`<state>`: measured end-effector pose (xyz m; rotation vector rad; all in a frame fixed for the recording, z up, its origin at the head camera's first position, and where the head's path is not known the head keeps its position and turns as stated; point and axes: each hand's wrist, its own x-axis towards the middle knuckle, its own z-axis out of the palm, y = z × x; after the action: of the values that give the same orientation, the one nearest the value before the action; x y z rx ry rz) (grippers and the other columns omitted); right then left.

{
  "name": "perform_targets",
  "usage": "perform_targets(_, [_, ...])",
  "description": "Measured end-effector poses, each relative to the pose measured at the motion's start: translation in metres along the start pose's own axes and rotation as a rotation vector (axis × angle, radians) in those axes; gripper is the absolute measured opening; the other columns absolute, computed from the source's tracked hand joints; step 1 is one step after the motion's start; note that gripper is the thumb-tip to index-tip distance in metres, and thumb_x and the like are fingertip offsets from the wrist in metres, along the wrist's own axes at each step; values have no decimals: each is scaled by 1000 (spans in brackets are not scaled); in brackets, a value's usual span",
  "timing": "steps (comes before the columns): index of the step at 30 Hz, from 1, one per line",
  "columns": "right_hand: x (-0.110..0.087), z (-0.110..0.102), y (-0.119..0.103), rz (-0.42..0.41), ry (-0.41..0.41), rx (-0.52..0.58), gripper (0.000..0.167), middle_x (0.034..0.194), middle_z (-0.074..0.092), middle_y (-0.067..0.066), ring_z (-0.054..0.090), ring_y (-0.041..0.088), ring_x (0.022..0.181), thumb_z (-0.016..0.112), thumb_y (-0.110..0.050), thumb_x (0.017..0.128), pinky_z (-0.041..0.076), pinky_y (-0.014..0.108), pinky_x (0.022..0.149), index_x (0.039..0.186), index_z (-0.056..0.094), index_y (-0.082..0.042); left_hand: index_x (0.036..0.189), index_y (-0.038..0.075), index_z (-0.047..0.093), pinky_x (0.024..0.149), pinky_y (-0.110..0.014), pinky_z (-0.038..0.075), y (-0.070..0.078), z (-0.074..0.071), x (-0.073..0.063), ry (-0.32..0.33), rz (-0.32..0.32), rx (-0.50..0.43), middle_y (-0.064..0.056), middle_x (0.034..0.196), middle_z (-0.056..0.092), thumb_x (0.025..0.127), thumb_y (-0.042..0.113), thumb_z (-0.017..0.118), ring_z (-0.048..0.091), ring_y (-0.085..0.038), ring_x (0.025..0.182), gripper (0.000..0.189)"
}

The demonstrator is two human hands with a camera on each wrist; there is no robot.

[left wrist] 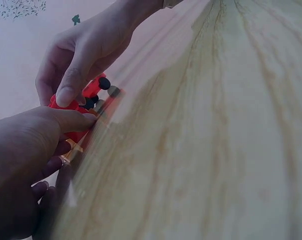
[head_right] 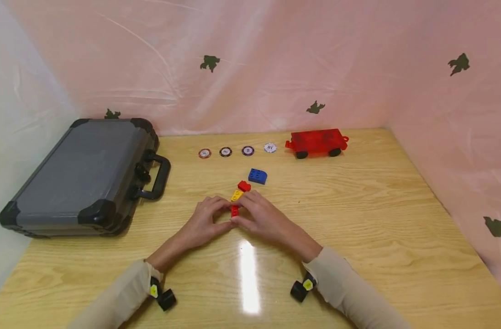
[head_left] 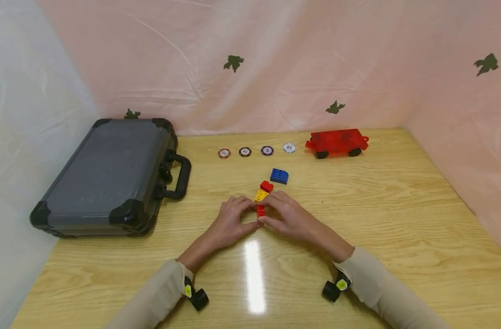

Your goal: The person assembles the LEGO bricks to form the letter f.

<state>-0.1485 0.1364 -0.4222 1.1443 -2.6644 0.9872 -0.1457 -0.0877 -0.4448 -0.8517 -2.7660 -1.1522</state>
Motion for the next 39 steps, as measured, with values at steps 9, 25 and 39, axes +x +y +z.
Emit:
perform_targets(9, [2, -4, 0, 9, -36, -11, 31, 120, 62, 3, 55, 18, 111, 77, -26, 96, 49, 41, 99, 120, 69, -9, 120, 9, 72, 91, -47, 38, 2, -1, 1, 4, 1, -8, -4, 118, 67, 89, 31, 84, 56, -26, 110, 40])
perform_targets(25, [-7, 1, -1, 7, 8, -102, 46, 126, 66, 4, 54, 21, 114, 76, -35, 95, 46, 44, 101, 133, 67, -10, 118, 9, 72, 91, -48, 39, 0, 1, 0, 11, 6, 7, -4, 118, 67, 88, 32, 85, 56, -26, 109, 40])
perform_targets(39, [-8, -6, 32, 113, 149, -154, 39, 118, 66, 8, 53, 27, 106, 78, -30, 93, 43, 45, 95, 122, 70, -6, 119, 8, 72, 90, -46, 39, 1, 0, 0, 5, -3, 3, -4, 119, 68, 87, 28, 85, 55, -26, 108, 40])
